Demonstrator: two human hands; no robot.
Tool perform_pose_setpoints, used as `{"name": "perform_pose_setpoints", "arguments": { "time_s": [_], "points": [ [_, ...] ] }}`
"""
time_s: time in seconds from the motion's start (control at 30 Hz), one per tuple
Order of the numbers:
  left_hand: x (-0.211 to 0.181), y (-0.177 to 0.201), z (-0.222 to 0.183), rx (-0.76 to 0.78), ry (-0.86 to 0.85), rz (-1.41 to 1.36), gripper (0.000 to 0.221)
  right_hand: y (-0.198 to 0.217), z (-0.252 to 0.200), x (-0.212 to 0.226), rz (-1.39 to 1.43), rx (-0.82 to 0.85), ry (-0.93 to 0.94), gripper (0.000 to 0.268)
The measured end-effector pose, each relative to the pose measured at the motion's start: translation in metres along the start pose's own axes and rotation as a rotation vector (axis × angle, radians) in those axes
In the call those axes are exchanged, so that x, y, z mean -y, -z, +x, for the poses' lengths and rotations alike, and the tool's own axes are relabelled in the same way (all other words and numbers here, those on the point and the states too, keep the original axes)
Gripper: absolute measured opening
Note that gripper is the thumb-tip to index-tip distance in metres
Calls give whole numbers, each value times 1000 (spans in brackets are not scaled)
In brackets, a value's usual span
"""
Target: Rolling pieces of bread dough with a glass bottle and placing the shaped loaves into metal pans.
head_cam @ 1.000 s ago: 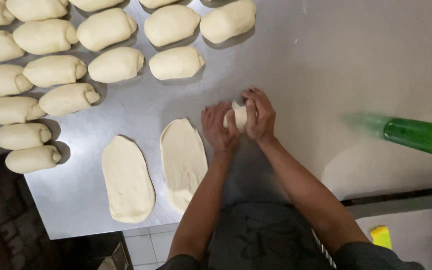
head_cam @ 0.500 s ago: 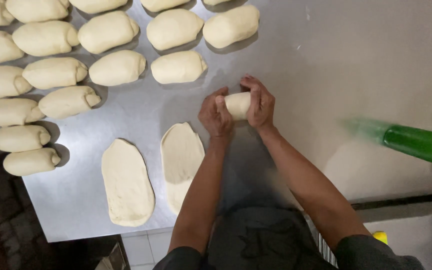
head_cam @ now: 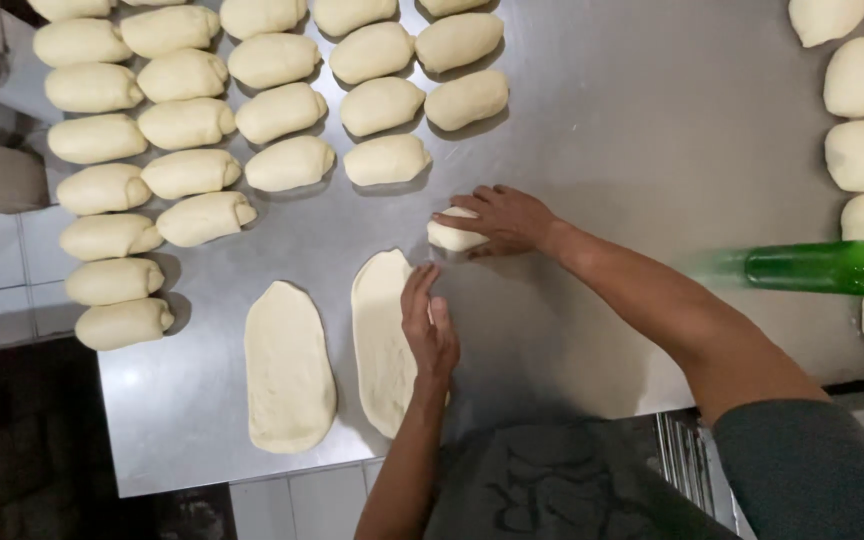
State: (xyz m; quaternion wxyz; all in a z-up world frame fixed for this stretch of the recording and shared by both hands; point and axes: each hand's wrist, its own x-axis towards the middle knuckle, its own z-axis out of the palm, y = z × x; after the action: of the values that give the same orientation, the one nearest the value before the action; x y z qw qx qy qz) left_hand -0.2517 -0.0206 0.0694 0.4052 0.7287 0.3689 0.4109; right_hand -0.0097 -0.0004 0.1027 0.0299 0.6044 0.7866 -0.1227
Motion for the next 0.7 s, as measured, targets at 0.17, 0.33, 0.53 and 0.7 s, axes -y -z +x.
{"name": "perform_pose_setpoints", "arguments": {
  "time_s": [0.17,0.33,0.53,0.7],
  "points": [
    [-10,51,-69,59,202,-109,28,-11,5,11,245,172,-295,79],
    [-31,77,-100,121,339,-205,25,-52,-44,54,1175,-158,-538,68],
    [-38,74,-113,360,402,-302,25,-62,-174,146,2535,-678,-299,61],
    [-30,43,-112,631,221,-303,26,-66,-290,158,2512,-1328,-189,57]
  ]
}}
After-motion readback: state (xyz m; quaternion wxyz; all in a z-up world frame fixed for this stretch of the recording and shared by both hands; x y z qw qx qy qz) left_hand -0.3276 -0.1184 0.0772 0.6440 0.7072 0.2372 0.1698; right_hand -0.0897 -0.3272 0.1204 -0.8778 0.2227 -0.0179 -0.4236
